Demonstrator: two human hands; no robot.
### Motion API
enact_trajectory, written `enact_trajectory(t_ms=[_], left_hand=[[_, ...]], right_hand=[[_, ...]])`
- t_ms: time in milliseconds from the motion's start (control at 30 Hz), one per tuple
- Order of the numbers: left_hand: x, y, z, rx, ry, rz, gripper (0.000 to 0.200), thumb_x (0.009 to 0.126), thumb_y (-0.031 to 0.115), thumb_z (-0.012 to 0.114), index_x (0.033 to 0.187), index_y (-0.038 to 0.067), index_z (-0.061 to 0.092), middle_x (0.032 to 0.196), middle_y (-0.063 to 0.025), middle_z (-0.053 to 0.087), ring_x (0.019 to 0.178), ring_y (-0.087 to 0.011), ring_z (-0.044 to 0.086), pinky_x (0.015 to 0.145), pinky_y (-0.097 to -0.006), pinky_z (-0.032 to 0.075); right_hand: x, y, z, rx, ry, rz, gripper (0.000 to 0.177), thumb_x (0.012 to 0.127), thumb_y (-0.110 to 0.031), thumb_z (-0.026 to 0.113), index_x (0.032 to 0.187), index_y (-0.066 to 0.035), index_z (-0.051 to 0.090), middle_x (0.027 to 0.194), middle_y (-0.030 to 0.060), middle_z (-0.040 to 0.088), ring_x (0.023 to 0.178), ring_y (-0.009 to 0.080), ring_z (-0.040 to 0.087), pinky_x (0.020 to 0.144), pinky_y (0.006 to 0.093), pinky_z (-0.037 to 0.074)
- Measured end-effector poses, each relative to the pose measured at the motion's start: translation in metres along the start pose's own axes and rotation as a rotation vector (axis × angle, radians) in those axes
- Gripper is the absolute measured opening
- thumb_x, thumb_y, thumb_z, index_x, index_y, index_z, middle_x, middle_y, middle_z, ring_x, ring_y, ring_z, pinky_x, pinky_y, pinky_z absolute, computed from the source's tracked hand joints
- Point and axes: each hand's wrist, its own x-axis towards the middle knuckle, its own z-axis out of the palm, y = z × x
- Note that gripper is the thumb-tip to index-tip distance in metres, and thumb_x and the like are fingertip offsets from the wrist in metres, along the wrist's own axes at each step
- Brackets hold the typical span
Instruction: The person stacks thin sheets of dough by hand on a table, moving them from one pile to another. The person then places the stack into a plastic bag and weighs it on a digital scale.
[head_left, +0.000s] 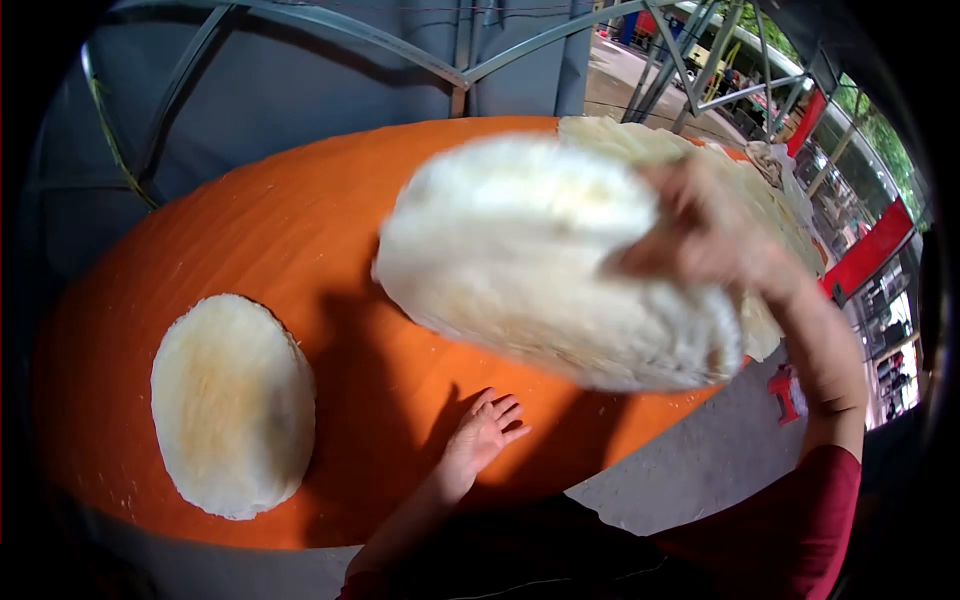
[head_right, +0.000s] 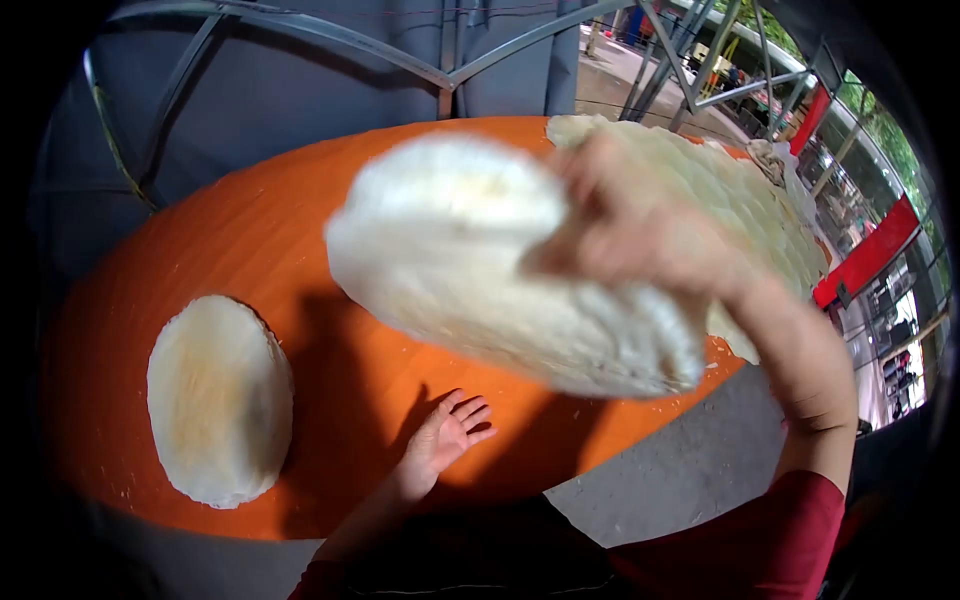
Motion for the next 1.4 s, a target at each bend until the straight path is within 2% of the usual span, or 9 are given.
enact_trajectory(t_ms=[200,367,433,600,700,833,1000,1233,1400], left_hand=[[-0.073,0.063,0.052,0.240,0.496,0.218,0.048,0.072,0.016,0.063,0.114,0.004,0.043,0.104,-0.0094,0.053,0.093,-0.0251,0.053,0.078,-0.0369,0.044],[-0.079,0.111,0.069,0.551,0.688,0.189,0.042,0.068,0.012,0.066,0.104,-0.003,0.051,0.089,-0.0124,0.059,0.073,-0.0209,0.059,0.062,-0.0312,0.049],[-0.065,0.104,-0.013,0.897,0.766,0.013,0.046,0.068,0.015,0.066,0.107,-0.003,0.049,0.094,-0.0120,0.058,0.080,-0.0240,0.056,0.070,-0.0345,0.047],[-0.070,0.103,-0.022,0.485,0.557,0.073,0.047,0.067,0.015,0.069,0.106,-0.003,0.049,0.096,-0.0113,0.056,0.085,-0.0211,0.055,0.070,-0.0337,0.047],[-0.068,0.066,-0.085,0.944,0.607,0.287,0.050,0.070,0.019,0.068,0.108,-0.003,0.044,0.097,-0.0134,0.055,0.085,-0.0215,0.055,0.071,-0.0341,0.048],[-0.058,0.068,0.033,1.049,1.061,0.272,0.059,0.067,0.019,0.070,0.111,-0.002,0.038,0.100,-0.0177,0.053,0.087,-0.0242,0.054,0.075,-0.0357,0.046],[-0.051,0.066,0.019,1.143,0.964,0.539,0.055,0.066,0.016,0.069,0.109,-0.001,0.038,0.098,-0.0179,0.055,0.088,-0.0251,0.055,0.075,-0.0356,0.045],[-0.099,0.165,0.075,1.189,0.803,0.623,0.049,0.064,0.018,0.067,0.101,-0.002,0.042,0.093,-0.0202,0.054,0.087,-0.0275,0.056,0.074,-0.0345,0.044],[-0.204,0.270,0.095,1.477,1.073,0.896,0.055,0.065,0.019,0.068,0.111,-0.002,0.046,0.101,-0.0166,0.055,0.092,-0.0251,0.054,0.081,-0.0352,0.044]], right_hand=[[0.004,0.093,-0.006,0.726,0.294,0.407,0.051,0.049,0.002,0.070,0.098,0.002,0.055,0.082,0.0101,0.061,0.072,0.0184,0.060,0.070,0.0305,0.049],[-0.031,0.218,0.174,1.155,0.034,0.649,0.041,0.053,-0.001,0.065,0.093,0.003,0.058,0.076,0.0098,0.062,0.065,0.0173,0.059,0.064,0.0300,0.049],[-0.050,0.272,0.274,1.321,-0.043,0.761,0.040,0.061,-0.007,0.066,0.098,0.006,0.056,0.083,0.0116,0.062,0.069,0.0188,0.060,0.067,0.0312,0.049],[-0.068,0.235,0.249,1.354,-0.115,0.746,0.040,0.070,-0.016,0.066,0.103,0.005,0.054,0.093,0.0114,0.060,0.081,0.0193,0.059,0.069,0.0297,0.050],[-0.083,0.238,0.249,1.360,-0.074,0.767,0.041,0.071,-0.016,0.066,0.106,0.002,0.053,0.099,0.0096,0.059,0.087,0.0180,0.058,0.072,0.0286,0.049],[-0.086,0.243,0.265,1.420,0.029,0.760,0.045,0.070,-0.010,0.065,0.109,0.005,0.048,0.098,0.0124,0.059,0.089,0.0206,0.057,0.079,0.0304,0.046],[-0.082,0.223,0.271,1.282,0.249,0.846,0.046,0.060,0.005,0.065,0.103,0.010,0.048,0.090,0.0164,0.059,0.081,0.0231,0.058,0.070,0.0350,0.050],[-0.036,0.098,0.236,1.065,0.494,0.672,0.037,0.055,0.010,0.057,0.092,0.009,0.050,0.082,0.0129,0.056,0.070,0.0185,0.055,0.062,0.0295,0.047],[0.052,-0.040,0.226,1.138,0.359,0.402,0.040,0.058,0.009,0.056,0.098,0.005,0.053,0.086,0.0124,0.057,0.071,0.0191,0.056,0.064,0.0281,0.047]])
